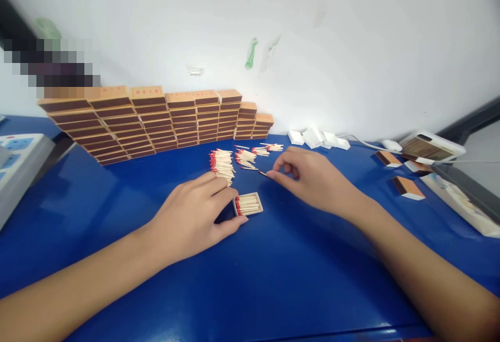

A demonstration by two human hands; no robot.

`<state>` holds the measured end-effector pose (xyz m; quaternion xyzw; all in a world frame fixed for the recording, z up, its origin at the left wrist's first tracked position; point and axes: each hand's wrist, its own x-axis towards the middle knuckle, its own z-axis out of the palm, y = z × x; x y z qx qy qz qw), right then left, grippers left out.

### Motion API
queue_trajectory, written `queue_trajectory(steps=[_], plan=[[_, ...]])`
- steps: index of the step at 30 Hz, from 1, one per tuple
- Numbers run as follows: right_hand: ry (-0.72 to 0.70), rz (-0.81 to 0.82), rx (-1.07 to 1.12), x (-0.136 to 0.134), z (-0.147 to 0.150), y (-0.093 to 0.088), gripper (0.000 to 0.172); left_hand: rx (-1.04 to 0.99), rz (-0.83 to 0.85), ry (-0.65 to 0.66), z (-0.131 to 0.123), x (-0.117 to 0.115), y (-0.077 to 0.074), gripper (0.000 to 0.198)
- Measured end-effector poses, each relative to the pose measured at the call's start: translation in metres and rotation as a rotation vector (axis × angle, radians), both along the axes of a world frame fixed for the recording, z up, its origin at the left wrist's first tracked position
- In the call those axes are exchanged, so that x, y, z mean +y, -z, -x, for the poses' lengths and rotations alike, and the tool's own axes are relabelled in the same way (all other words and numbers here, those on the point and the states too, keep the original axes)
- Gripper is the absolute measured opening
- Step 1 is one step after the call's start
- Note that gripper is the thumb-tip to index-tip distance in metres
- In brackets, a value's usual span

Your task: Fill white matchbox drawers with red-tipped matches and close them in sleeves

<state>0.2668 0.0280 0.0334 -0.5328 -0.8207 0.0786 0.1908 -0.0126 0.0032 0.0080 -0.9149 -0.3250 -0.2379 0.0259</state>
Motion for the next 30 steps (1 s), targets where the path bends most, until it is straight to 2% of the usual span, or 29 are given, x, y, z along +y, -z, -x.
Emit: queue_trajectory(steps=[3, 7, 14, 21, 25, 30], plan=[[0.017, 0.073, -0.047, 0.007, -0.006, 0.007, 0.018, -0.002, 0.003, 0.0, 0.0, 0.0, 0.001, 0.025], [-0.067, 0.137, 0.014, 0.009, -0.001, 0.017, 0.013, 0.005, 0.011, 0.003, 0.0, 0.001, 0.001, 0.025], [-0.075, 0.033, 0.078, 0.02, 0.018, 0.025, 0.009, 0.0, 0.01, 0.013, 0.0, -0.001, 0.001, 0.025], [-0.102, -0.016, 0.192, 0.028, 0.021, 0.032, 0.008, 0.012, 0.007, 0.017, 0.001, -0.001, 0.001, 0.025], [-0.158, -0.043, 0.181, 0.029, 0.023, 0.034, 0.005, 0.012, 0.002, 0.016, 0.002, 0.0, 0.002, 0.026], [-0.177, -0.015, 0.148, 0.028, 0.022, 0.031, 0.011, 0.021, 0.01, 0.008, 0.001, -0.001, 0.001, 0.026]])
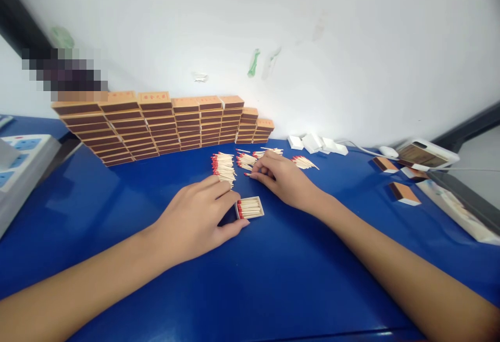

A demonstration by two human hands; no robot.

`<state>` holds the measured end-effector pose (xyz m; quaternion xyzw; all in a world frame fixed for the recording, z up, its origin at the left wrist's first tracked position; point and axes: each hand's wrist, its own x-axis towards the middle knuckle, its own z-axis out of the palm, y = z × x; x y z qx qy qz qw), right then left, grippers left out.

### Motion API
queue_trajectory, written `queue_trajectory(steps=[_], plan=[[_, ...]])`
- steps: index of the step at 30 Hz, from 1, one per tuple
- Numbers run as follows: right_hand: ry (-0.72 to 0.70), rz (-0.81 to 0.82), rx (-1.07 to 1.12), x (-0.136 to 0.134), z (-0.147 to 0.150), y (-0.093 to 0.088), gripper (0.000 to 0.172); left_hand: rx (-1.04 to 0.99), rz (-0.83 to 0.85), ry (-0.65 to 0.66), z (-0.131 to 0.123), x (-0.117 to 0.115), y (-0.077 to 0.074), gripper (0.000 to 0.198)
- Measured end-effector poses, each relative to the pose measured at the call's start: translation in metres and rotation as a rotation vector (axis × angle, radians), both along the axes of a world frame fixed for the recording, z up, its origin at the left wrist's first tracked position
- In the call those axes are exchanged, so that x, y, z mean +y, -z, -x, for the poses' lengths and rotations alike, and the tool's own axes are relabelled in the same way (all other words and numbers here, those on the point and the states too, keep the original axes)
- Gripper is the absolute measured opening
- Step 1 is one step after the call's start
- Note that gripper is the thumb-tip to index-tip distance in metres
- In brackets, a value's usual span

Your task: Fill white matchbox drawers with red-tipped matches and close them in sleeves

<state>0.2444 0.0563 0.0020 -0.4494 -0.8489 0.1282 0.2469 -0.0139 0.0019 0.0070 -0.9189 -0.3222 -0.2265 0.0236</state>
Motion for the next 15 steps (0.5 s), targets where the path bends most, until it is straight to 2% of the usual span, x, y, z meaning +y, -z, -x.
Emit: queue_trajectory(steps=[6, 10, 15], plan=[[-0.02, 0.015, -0.021, -0.009, -0.003, -0.006, 0.012, -0.015, 0.008, -0.004, -0.001, 0.001, 0.0, 0.025], [-0.017, 0.038, -0.034, -0.011, -0.004, -0.005, 0.005, -0.022, 0.002, -0.008, -0.001, 0.001, 0.0, 0.024], [-0.003, 0.06, -0.042, -0.009, -0.003, -0.004, 0.009, -0.019, -0.009, -0.006, -0.001, 0.001, 0.0, 0.024]])
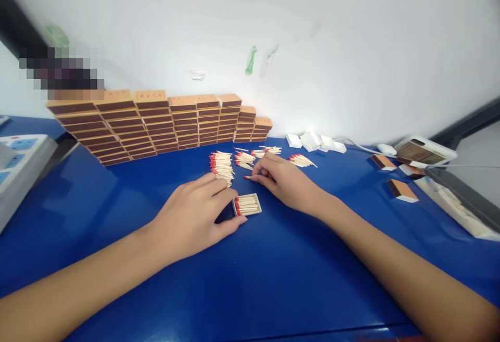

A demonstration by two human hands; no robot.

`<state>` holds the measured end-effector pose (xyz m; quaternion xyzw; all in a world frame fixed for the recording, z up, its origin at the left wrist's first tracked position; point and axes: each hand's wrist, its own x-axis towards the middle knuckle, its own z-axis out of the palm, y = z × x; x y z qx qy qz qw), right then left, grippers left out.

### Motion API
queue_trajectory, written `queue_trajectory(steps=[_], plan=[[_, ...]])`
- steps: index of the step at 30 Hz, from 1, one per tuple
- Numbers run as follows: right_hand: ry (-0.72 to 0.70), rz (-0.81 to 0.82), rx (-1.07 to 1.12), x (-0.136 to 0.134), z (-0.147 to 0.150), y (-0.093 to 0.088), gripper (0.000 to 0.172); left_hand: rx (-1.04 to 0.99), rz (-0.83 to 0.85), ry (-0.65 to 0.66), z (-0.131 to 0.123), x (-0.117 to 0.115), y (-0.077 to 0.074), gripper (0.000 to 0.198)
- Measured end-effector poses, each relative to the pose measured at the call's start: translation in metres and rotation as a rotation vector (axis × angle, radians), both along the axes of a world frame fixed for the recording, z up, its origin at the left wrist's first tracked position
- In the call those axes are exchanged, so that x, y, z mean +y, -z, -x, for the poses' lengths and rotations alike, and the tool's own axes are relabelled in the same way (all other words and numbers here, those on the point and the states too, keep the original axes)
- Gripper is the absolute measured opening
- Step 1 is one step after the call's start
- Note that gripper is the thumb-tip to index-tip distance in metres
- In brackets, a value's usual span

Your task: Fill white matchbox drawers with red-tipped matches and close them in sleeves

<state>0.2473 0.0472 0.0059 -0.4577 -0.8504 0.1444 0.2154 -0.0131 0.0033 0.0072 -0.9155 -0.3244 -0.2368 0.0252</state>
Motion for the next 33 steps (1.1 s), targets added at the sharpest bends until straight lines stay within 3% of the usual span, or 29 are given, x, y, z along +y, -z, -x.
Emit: queue_trajectory(steps=[6, 13, 24, 33], plan=[[0.004, 0.019, -0.003, -0.006, -0.002, -0.008, 0.013, 0.001, 0.001, -0.006, 0.001, 0.001, 0.0, 0.024], [-0.091, 0.116, 0.007, -0.039, 0.008, -0.03, 0.012, 0.007, -0.004, -0.025, 0.0, 0.001, -0.002, 0.024], [-0.098, 0.022, -0.071, -0.043, 0.02, -0.022, 0.005, 0.005, 0.001, -0.013, 0.0, 0.001, -0.002, 0.023], [-0.101, 0.08, -0.03, -0.037, 0.014, -0.025, 0.009, -0.006, -0.003, -0.017, 0.0, 0.001, -0.002, 0.023]])
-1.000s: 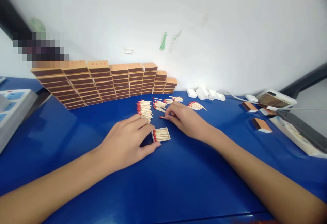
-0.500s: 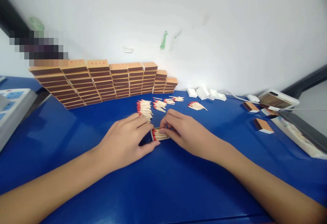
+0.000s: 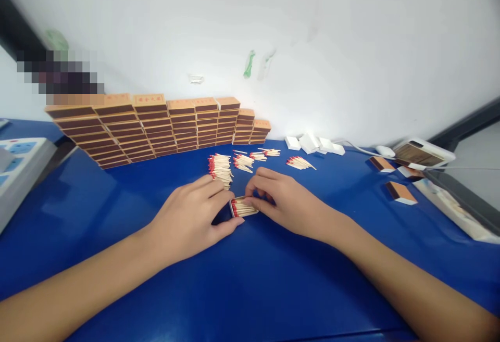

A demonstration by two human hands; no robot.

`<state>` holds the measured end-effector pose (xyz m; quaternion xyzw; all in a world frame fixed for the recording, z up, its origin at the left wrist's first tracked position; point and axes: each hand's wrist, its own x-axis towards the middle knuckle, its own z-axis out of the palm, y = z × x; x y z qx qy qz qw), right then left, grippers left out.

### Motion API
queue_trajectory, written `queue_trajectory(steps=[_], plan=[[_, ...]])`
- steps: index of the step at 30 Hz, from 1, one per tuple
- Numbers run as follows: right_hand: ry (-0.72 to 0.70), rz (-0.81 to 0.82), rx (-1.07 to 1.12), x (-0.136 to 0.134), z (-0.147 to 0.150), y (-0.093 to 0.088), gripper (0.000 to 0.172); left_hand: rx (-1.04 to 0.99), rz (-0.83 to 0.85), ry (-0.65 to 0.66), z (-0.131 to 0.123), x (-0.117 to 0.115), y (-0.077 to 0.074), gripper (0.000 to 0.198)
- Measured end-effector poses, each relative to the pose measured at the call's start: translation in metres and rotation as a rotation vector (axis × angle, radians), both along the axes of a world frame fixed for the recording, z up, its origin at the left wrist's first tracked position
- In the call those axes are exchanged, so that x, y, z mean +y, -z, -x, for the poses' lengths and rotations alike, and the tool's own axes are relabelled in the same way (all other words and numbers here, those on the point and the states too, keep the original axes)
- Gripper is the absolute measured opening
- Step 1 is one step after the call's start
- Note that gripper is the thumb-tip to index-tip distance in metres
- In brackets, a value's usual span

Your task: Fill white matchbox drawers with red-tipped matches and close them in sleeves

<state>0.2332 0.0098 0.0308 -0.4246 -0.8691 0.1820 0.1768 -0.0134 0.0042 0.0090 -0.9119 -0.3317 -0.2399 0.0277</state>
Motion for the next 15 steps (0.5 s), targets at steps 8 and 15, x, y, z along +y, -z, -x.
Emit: queue_trajectory(steps=[8, 15], plan=[[0.385, -0.177, -0.174, 0.049, -0.091, -0.014, 0.018, 0.001, -0.001, -0.003, 0.0, -0.001, 0.0, 0.024], [0.392, -0.026, -0.218, 0.058, -0.112, -0.007, 0.021, 0.003, 0.003, -0.007, 0.002, 0.0, -0.001, 0.024]])
